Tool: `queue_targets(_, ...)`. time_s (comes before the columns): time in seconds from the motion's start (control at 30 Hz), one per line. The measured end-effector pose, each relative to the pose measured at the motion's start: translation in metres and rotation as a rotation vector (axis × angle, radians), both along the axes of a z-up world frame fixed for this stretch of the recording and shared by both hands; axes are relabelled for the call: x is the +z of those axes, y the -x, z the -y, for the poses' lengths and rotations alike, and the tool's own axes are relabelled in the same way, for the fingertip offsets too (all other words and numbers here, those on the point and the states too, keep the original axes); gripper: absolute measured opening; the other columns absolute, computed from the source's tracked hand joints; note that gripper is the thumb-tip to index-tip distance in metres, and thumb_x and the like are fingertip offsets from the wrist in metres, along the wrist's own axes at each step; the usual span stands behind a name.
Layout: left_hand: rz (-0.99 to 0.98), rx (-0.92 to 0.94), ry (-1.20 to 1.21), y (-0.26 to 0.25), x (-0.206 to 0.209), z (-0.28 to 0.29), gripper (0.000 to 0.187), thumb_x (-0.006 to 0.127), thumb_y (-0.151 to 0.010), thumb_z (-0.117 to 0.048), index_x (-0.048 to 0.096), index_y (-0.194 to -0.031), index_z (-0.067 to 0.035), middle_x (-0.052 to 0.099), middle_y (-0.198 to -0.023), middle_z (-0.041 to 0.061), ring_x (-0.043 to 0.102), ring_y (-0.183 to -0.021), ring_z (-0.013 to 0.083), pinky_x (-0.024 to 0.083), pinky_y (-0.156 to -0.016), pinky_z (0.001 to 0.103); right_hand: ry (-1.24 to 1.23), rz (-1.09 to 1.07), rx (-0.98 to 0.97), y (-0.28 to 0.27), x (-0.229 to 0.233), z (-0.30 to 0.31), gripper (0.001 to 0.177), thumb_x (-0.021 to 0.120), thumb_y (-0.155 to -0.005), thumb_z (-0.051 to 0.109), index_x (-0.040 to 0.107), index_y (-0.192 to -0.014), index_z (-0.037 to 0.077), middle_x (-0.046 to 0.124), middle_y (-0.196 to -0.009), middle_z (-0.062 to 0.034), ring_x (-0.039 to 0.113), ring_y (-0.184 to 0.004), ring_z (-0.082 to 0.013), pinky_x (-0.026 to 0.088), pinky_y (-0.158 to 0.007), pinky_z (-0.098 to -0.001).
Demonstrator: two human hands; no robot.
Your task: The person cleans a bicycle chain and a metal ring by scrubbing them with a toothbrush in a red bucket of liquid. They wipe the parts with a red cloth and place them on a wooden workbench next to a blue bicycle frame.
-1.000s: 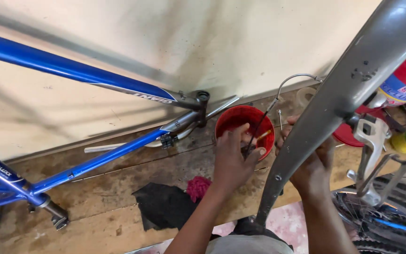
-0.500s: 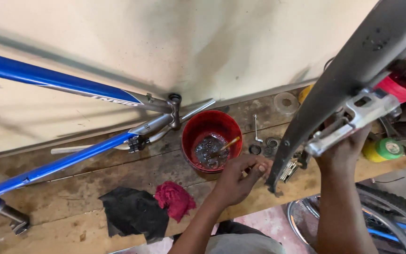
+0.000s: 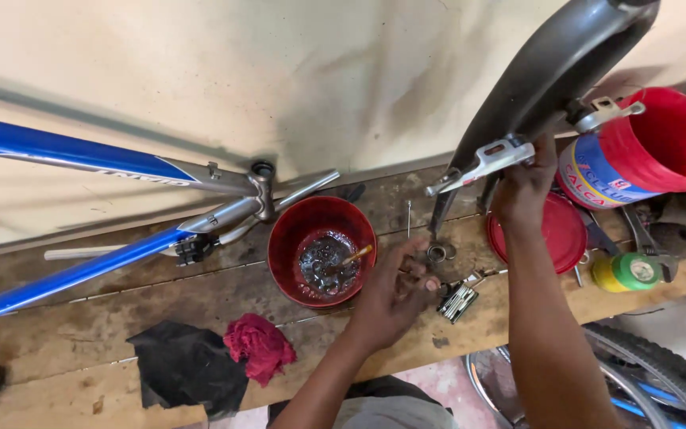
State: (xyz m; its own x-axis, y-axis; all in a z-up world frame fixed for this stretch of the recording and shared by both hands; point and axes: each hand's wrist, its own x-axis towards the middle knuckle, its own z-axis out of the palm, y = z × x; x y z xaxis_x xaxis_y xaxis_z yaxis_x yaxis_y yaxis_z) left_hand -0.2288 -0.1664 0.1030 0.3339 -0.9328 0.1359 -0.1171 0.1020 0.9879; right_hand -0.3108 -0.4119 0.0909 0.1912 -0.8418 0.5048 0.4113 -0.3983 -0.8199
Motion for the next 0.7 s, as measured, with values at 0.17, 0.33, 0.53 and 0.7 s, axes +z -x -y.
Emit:
queue_targets(0.17, -0.109, 0.113, 0.237, -0.014, 0.009, 0.039, 0.073, 0.064, -0.091, -0.013, 0.025, -0.148, 0.008, 0.036, -0.138, 0.029, 0.048, -0.120, 0.0430, 0.055, -0.092, 0.048, -0.004, -0.016, -0.041, 0.005, -0.072, 0.046, 0.024, 0.051, -0.087, -0.003, 0.059, -0.105, 0.009, 0.059, -0.091, -0.0007, 0.053, -0.083, -0.0071, 0.046, -0.078, -0.0213)
queue_targets(0.33, -0.098, 0.094, 0.268, -0.023, 0.024, 0.073, 0.067, 0.055, -0.098, -0.022, 0.024, -0.150, 0.006, 0.035, -0.139, 0.028, 0.045, -0.122, 0.0435, 0.051, -0.095, 0.053, -0.032, 0.035, -0.010, 0.003, -0.077, 0.036, 0.012, 0.057, -0.100, 0.011, 0.059, -0.112, 0.011, 0.061, -0.096, 0.0015, 0.053, -0.087, -0.0048, 0.045, -0.083, -0.0193)
queue_targets(0.53, -0.017, 0.049, 0.302, -0.024, -0.026, 0.106, 0.046, 0.045, -0.104, -0.014, 0.037, -0.147, 0.002, 0.051, -0.118, 0.022, 0.059, -0.111, 0.0412, 0.056, -0.086, 0.049, -0.043, -0.036, -0.024, -0.001, -0.089, 0.036, 0.017, 0.054, -0.102, 0.008, 0.056, -0.116, 0.000, 0.060, -0.092, -0.0075, 0.056, -0.073, -0.0106, 0.051, -0.067, -0.0238)
queue_targets(0.7, 0.003, 0.079, 0.236, -0.030, -0.019, 0.112, 0.037, 0.047, -0.104, -0.023, 0.053, -0.137, -0.009, 0.058, -0.111, 0.015, 0.065, -0.099, 0.0324, 0.053, -0.083, 0.042, -0.058, -0.091, -0.084, 0.001, -0.113, 0.048, 0.016, 0.053, -0.102, 0.007, 0.057, -0.117, 0.003, 0.062, -0.099, -0.0085, 0.056, -0.074, -0.0083, 0.050, -0.066, -0.0193)
